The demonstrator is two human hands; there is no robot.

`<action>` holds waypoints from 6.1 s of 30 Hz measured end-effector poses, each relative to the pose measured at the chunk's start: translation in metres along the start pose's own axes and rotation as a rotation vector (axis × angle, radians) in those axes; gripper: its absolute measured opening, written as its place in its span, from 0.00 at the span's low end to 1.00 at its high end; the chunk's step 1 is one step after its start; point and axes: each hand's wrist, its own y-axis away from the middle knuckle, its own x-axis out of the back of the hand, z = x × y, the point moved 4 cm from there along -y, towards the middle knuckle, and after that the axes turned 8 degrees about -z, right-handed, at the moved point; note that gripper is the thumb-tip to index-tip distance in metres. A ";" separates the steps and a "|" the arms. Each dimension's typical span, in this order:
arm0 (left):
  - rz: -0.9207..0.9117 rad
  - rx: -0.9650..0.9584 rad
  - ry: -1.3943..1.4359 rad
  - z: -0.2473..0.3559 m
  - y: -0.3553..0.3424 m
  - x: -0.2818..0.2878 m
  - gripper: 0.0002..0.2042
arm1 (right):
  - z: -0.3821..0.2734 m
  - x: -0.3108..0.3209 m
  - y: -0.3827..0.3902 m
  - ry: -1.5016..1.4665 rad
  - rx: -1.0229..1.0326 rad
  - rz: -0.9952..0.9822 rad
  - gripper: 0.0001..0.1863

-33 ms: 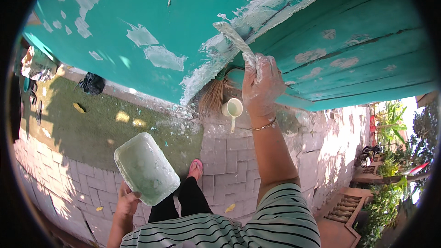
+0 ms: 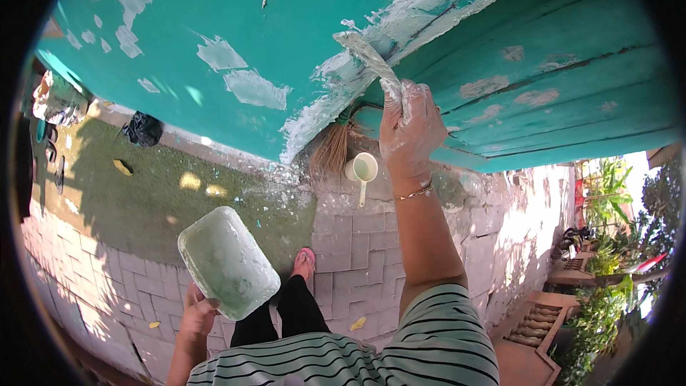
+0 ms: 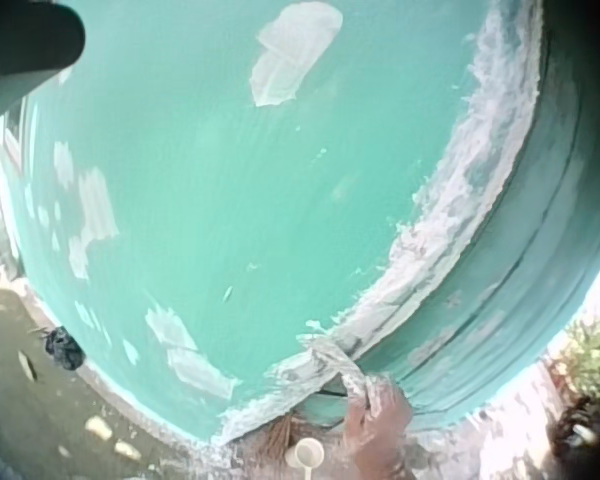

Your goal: The person applies wall filler to a damaged exterior corner using a putty knife, repeatedly scooping material from a plastic container and smoothing it over the surface.

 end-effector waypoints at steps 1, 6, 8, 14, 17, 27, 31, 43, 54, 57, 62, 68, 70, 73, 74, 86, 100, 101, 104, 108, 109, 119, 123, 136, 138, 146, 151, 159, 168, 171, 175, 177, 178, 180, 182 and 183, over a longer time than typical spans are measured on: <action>0.019 0.012 0.007 -0.007 -0.002 0.007 0.39 | 0.000 -0.002 0.000 0.004 0.003 0.022 0.11; -0.073 0.023 0.029 -0.012 -0.014 0.005 0.39 | 0.016 -0.076 0.064 0.136 0.030 -0.266 0.14; -0.079 0.040 0.027 -0.015 -0.014 0.008 0.38 | 0.009 -0.100 0.085 0.152 0.040 -0.419 0.14; -0.085 0.001 0.015 -0.014 -0.017 0.011 0.38 | 0.000 -0.069 0.076 0.164 0.051 -0.184 0.15; -0.075 -0.001 0.044 -0.016 -0.024 0.010 0.39 | 0.017 -0.096 0.091 0.180 0.101 -0.227 0.17; -0.048 -0.010 0.018 -0.038 -0.055 0.037 0.40 | 0.024 -0.161 0.154 0.059 -0.029 -0.242 0.16; -0.067 0.014 0.019 -0.042 -0.070 0.034 0.40 | 0.033 -0.198 0.176 0.146 0.012 -0.260 0.14; -0.110 0.051 0.010 -0.071 -0.102 0.047 0.46 | 0.033 -0.244 0.215 0.097 -0.067 -0.219 0.13; -0.060 0.052 -0.021 -0.086 -0.116 0.057 0.41 | -0.008 -0.341 0.426 0.042 -0.210 -1.430 0.10; -0.060 0.052 -0.018 -0.086 -0.116 0.062 0.40 | -0.013 -0.303 0.503 -0.119 -0.378 -1.477 0.11; -0.006 0.088 -0.026 -0.082 -0.108 0.064 0.38 | 0.020 -0.239 0.555 -0.402 -0.704 -1.308 0.11; -0.047 0.117 -0.090 -0.058 -0.093 0.038 0.37 | 0.032 -0.145 0.437 -0.939 -0.962 -0.942 0.04; -0.112 0.097 -0.130 -0.050 -0.088 0.027 0.39 | 0.014 -0.092 0.344 -0.834 -0.853 -0.984 0.05; -0.204 0.084 -0.139 -0.015 -0.076 -0.019 0.41 | -0.032 0.009 0.213 -0.596 -0.543 -1.104 0.09; -0.219 0.074 -0.138 -0.004 -0.070 -0.032 0.41 | -0.045 0.031 0.188 -0.540 -0.416 -1.133 0.10; -0.399 0.009 -0.239 0.051 -0.017 -0.130 0.36 | -0.142 0.069 0.115 0.042 -0.047 -1.120 0.18; -0.395 0.064 -0.376 0.106 0.004 -0.143 0.32 | -0.157 0.103 0.073 -0.006 0.037 -1.011 0.09; -0.388 0.083 -0.368 0.107 0.003 -0.142 0.32 | -0.154 0.105 0.072 -0.039 0.014 -1.037 0.09; -0.409 0.100 -0.349 0.117 0.002 -0.149 0.32 | -0.135 0.101 0.070 -0.114 -0.062 -1.097 0.09; -0.471 0.057 -0.319 0.131 -0.002 -0.158 0.33 | -0.091 0.108 0.055 -0.359 -0.159 -0.979 0.14; -0.479 0.043 -0.313 0.134 -0.006 -0.162 0.34 | -0.080 0.112 0.050 -0.472 -0.197 -0.946 0.15; -0.432 -0.099 -0.230 0.154 0.010 -0.263 0.47 | 0.010 0.118 -0.004 -1.268 -0.010 -0.900 0.23; -0.350 -0.148 -0.190 0.153 0.014 -0.290 0.49 | 0.029 0.147 -0.042 -0.766 0.166 -0.827 0.23; -0.135 -0.285 -0.108 0.161 0.031 -0.261 0.43 | 0.085 0.143 -0.162 -1.082 0.125 -0.577 0.14; -0.088 -0.309 -0.095 0.163 0.038 -0.257 0.41 | 0.093 0.126 -0.170 -1.137 0.062 -0.716 0.14; -0.008 -0.352 -0.043 0.156 0.047 -0.230 0.40 | 0.113 0.127 -0.171 -1.071 0.069 -0.741 0.14; -0.010 -0.369 -0.021 0.147 0.039 -0.223 0.39 | 0.075 0.205 -0.159 -0.646 0.153 -0.625 0.11; -0.063 -0.398 -0.028 0.146 0.026 -0.227 0.39 | 0.036 0.200 -0.157 -0.050 0.324 -0.649 0.08; -0.067 -0.387 0.021 0.135 0.020 -0.226 0.38 | 0.038 0.299 -0.215 -0.200 0.184 -0.245 0.11; -0.026 -0.393 0.018 0.136 0.025 -0.233 0.38 | 0.027 0.284 -0.194 -0.126 0.232 -0.492 0.11; -0.030 -0.430 0.041 0.133 0.022 -0.227 0.39 | 0.025 0.230 -0.165 -0.107 0.253 -0.719 0.10; -0.059 -0.457 0.087 0.131 0.021 -0.223 0.39 | 0.025 0.226 -0.172 -0.067 0.226 -0.707 0.11; -0.082 -0.458 0.097 0.131 0.021 -0.222 0.39 | 0.024 0.234 -0.179 -0.022 0.251 -0.660 0.10; -0.125 -0.460 0.116 0.128 0.020 -0.219 0.38 | 0.017 0.258 -0.194 0.066 0.301 -0.567 0.08; -0.115 -0.469 0.143 0.127 0.019 -0.217 0.38 | 0.013 0.291 -0.211 0.076 0.268 -0.302 0.09; -0.110 -0.469 0.157 0.126 0.019 -0.215 0.38 | 0.010 0.309 -0.218 0.087 0.266 -0.151 0.09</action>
